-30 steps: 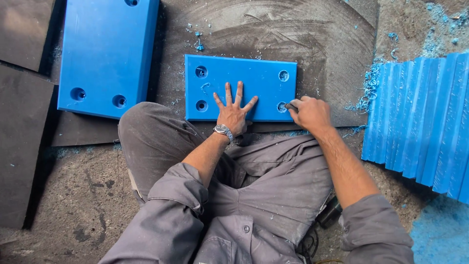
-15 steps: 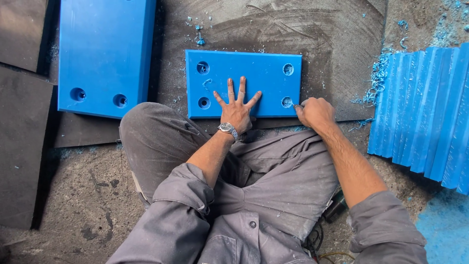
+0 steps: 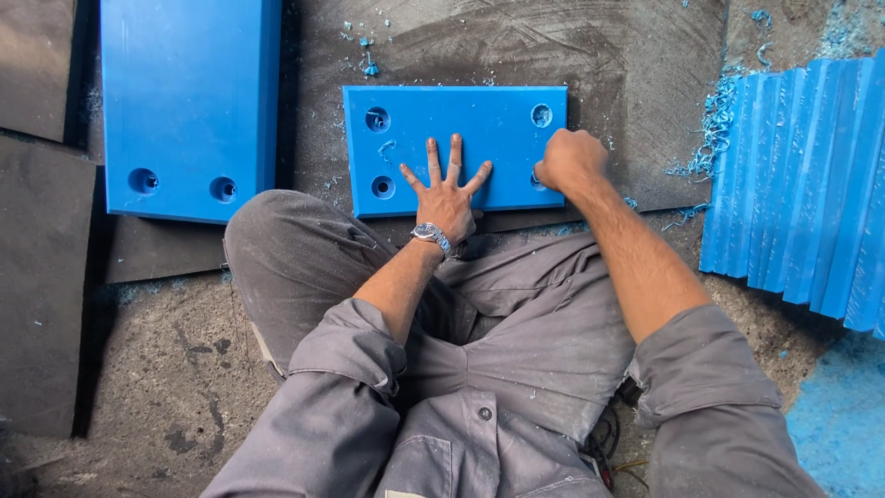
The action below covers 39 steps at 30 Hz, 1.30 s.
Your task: Grinding and finishing the edges and holes of blue plastic blocks using an angle grinder and a deburring tool.
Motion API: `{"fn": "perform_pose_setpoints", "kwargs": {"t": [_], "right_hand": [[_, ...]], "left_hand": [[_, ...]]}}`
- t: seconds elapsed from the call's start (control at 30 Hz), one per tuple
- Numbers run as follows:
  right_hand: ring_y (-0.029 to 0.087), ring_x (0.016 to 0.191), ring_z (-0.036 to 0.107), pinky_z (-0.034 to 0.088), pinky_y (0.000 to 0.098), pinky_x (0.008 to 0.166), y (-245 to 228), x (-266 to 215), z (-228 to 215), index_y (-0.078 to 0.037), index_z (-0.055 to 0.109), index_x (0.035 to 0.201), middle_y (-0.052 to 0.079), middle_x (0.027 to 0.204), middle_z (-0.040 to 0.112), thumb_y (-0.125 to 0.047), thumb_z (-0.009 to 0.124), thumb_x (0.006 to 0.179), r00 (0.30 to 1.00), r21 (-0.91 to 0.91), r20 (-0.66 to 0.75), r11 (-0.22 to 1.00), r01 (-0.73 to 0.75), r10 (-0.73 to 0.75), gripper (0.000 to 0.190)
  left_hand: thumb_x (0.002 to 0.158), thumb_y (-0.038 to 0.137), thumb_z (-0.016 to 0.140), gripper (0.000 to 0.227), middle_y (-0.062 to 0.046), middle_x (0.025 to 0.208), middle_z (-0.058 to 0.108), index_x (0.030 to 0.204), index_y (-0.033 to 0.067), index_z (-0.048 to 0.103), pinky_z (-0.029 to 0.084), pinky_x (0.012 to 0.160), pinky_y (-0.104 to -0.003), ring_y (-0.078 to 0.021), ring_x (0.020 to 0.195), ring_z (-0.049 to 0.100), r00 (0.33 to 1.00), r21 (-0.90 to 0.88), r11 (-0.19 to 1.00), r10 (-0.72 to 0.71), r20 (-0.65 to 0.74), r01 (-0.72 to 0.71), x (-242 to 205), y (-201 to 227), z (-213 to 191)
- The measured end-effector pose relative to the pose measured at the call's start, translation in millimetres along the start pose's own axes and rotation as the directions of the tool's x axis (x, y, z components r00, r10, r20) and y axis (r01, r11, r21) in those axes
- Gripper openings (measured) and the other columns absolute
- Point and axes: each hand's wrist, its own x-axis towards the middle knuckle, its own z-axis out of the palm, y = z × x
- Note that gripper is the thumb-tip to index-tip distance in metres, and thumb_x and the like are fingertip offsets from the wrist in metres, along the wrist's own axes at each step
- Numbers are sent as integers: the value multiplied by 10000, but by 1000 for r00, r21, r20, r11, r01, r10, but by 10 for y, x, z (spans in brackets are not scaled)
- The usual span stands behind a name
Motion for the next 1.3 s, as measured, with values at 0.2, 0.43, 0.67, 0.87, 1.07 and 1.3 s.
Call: {"fn": "perform_pose_setpoints", "kwargs": {"t": [0.2,0.43,0.67,0.87,1.07,1.3], "right_hand": [[395,1052,684,553,493,889,562,67,156,-53,781,1062,215,1099,728,-511,859,798,992,19,39,993,-118,117,535],[314,926,748,577,464,862,737,124,-171,-221,822,1095,103,983,777,-504,762,854,987,281,-158,959,47,-2,377],[334,782,725,572,487,678,314,658,-180,-156,814,935,117,830,743,-451,764,872,844,-166,-368,921,353,-389,307],[335,734,722,573,482,650,275,856,-303,-132,796,886,132,783,716,-404,749,914,820,-327,-290,857,399,-493,277],[371,784,727,575,513,709,424,727,-331,-150,820,958,165,800,743,-477,741,921,955,-148,-193,968,200,-227,338],[405,938,723,563,529,854,337,602,-87,-121,824,967,206,925,760,-459,721,937,998,43,-32,998,51,-50,355]], "left_hand": [[773,176,754,936,-145,1708,-73,1532,548,354,-1,1033,-918,-511,1523,-118,998,9,1000,19,-63,-18,14,-31,122],[808,111,713,901,-193,1696,-51,1540,512,375,27,960,-934,-563,1491,-89,985,128,992,33,-167,-12,57,-10,233],[828,150,693,873,-186,1698,-64,1561,470,343,12,986,-949,-561,1514,-87,1000,-27,1000,4,-27,-5,44,15,27],[824,139,685,867,-185,1694,-76,1559,463,357,2,989,-949,-560,1511,-100,999,-40,999,2,-36,-3,39,15,100],[829,141,681,844,-182,1696,-67,1550,454,373,2,993,-949,-553,1512,-100,995,-51,999,3,-102,-8,38,17,126],[845,104,657,828,-189,1699,-58,1546,449,384,5,991,-954,-558,1515,-96,997,-51,999,-5,-73,2,39,49,65]]}}
